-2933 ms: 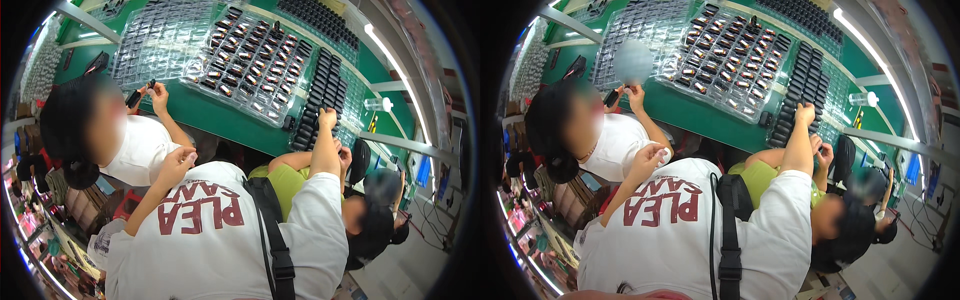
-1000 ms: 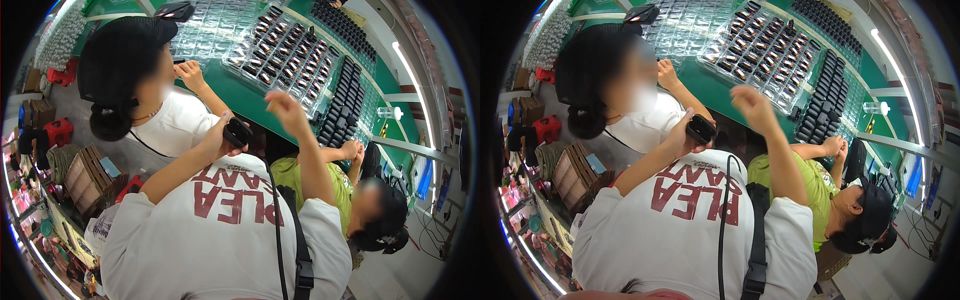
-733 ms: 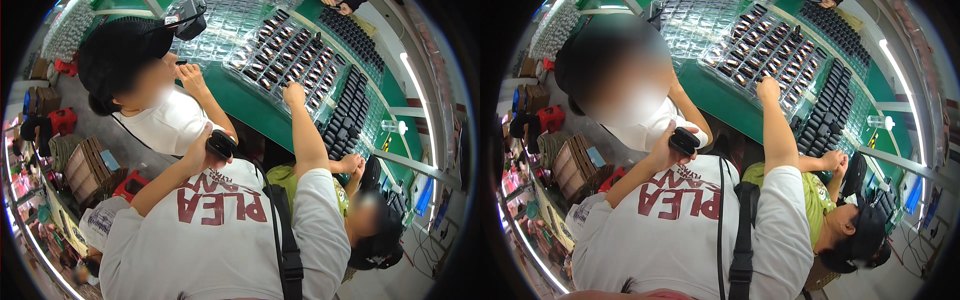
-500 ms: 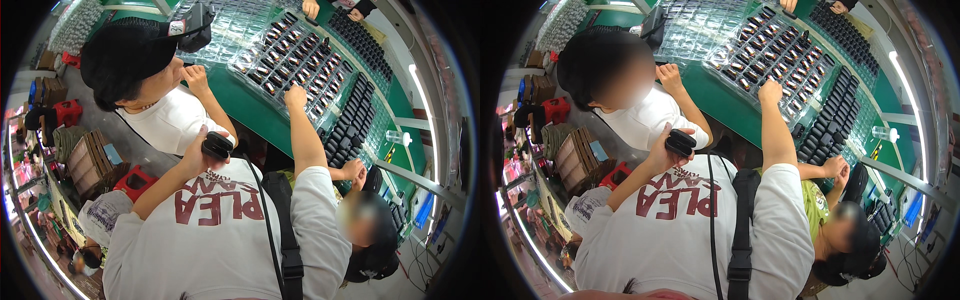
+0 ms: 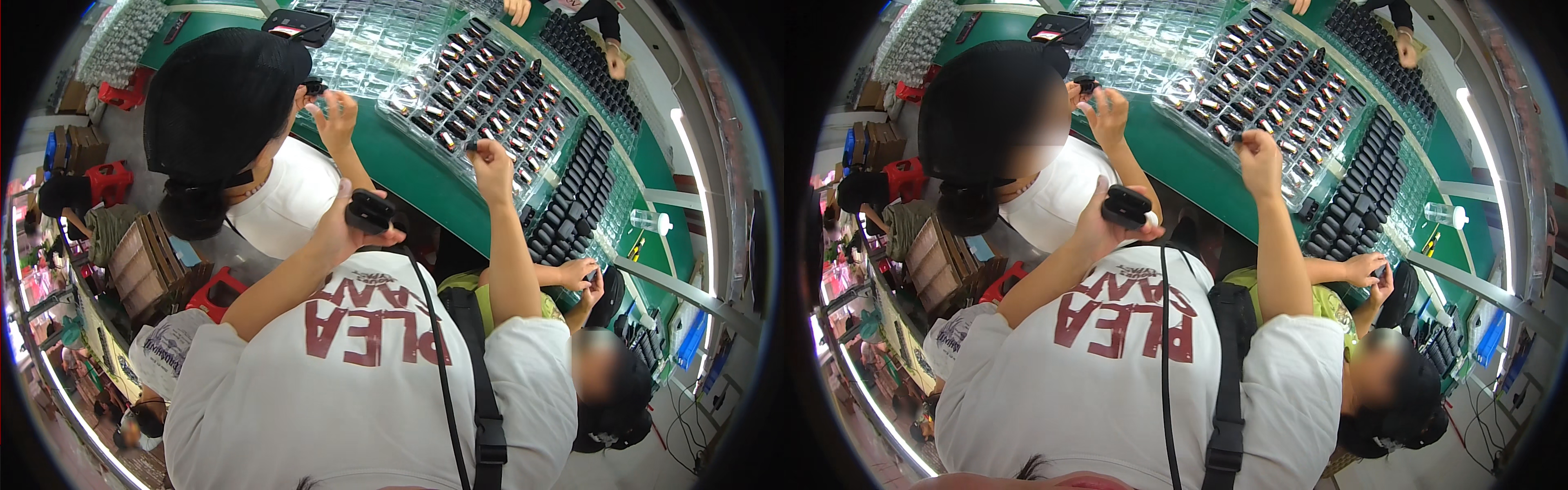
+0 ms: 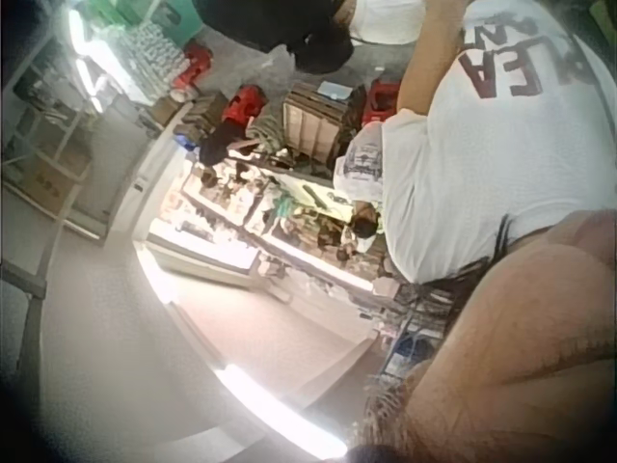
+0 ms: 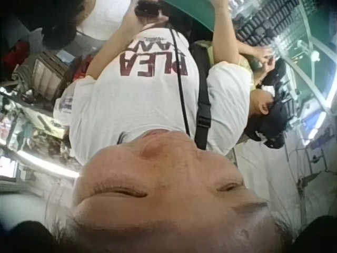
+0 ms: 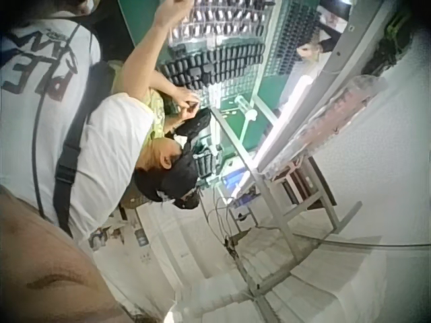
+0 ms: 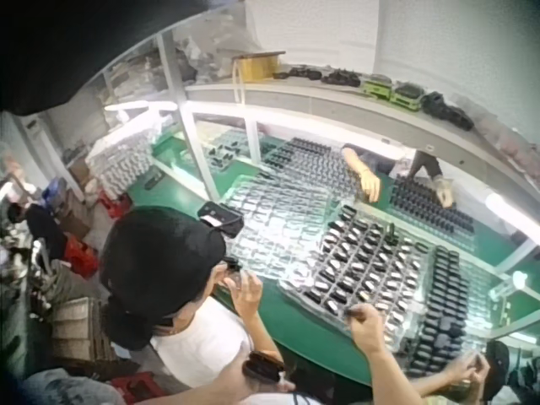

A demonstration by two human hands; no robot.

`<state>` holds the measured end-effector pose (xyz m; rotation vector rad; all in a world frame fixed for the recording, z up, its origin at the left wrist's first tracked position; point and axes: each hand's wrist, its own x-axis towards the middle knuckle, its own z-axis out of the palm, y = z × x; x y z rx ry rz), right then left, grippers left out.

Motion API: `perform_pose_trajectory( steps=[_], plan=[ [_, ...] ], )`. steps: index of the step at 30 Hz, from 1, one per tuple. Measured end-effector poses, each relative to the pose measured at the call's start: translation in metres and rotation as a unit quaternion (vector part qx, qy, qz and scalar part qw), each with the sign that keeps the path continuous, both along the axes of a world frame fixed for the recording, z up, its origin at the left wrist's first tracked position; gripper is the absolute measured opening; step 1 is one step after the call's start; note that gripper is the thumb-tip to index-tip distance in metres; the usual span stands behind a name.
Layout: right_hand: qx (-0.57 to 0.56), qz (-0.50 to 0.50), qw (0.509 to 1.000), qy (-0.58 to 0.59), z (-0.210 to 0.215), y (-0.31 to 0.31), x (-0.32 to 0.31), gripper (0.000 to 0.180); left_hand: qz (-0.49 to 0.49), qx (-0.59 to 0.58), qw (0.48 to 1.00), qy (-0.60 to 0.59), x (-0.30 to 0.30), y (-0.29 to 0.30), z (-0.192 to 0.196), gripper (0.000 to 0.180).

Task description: The recorder is assembling small electronic components, possibly earbud cases, at a factory workbench.

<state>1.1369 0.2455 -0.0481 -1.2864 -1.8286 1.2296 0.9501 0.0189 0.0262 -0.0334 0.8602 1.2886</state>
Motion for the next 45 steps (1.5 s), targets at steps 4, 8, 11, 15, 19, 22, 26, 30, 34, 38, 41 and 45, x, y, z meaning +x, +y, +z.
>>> perform_pose_trajectory(
  steps=[4,8,11,15,19,22,26,30,34,38,41,45],
  plan=[
    [0.111,0.058,0.983,0.137,0.045,-0.086,-0.005,0.02,0.036,0.035,0.998,-0.028,0.002,0.016,0.001,0.069],
    [0.193,0.077,0.975,0.078,0.07,-0.143,-0.001,0.024,0.008,0.058,0.998,-0.037,0.002,0.016,0.002,0.068],
    [0.205,0.071,0.974,0.07,0.066,-0.163,0.001,0.024,-0.001,0.056,0.998,-0.027,0.011,0.011,0.005,0.066],
    [0.193,0.075,0.977,0.049,0.075,-0.178,0.001,0.021,0.015,0.08,0.997,-0.005,0.015,0.003,0.003,0.064],
    [0.043,-0.027,0.998,0.048,0.105,-0.183,-0.001,0.015,0.031,0.115,0.988,0.094,0.014,-0.002,0.0,0.063],
    [-0.008,0.046,0.998,-0.033,0.116,-0.183,-0.008,0.016,0.031,0.132,0.981,0.135,0.019,-0.005,-0.003,0.066],
    [0.009,0.081,0.994,-0.075,0.115,-0.184,-0.014,0.016,0.034,0.138,0.978,0.154,0.019,-0.009,-0.004,0.067],
    [0.026,0.07,0.993,-0.091,0.11,-0.189,-0.017,0.017,0.033,0.139,0.98,0.142,0.019,-0.01,-0.003,0.068],
    [0.031,0.029,0.999,-0.007,0.101,-0.176,-0.004,0.016,0.043,0.148,0.985,0.081,0.013,-0.006,0.009,0.071],
    [0.064,0.049,0.996,0.032,0.14,-0.162,0.005,0.017,-0.046,0.149,0.983,0.102,0.006,-0.007,0.013,0.074],
    [0.079,0.118,0.99,0.024,0.153,-0.161,0.0,0.017,-0.07,0.151,0.978,0.127,0.011,-0.007,0.007,0.075],
    [0.124,0.194,0.973,-0.023,0.152,-0.159,-0.006,0.016,-0.09,0.152,0.971,0.161,0.017,-0.008,0.005,0.072]
  ],
)
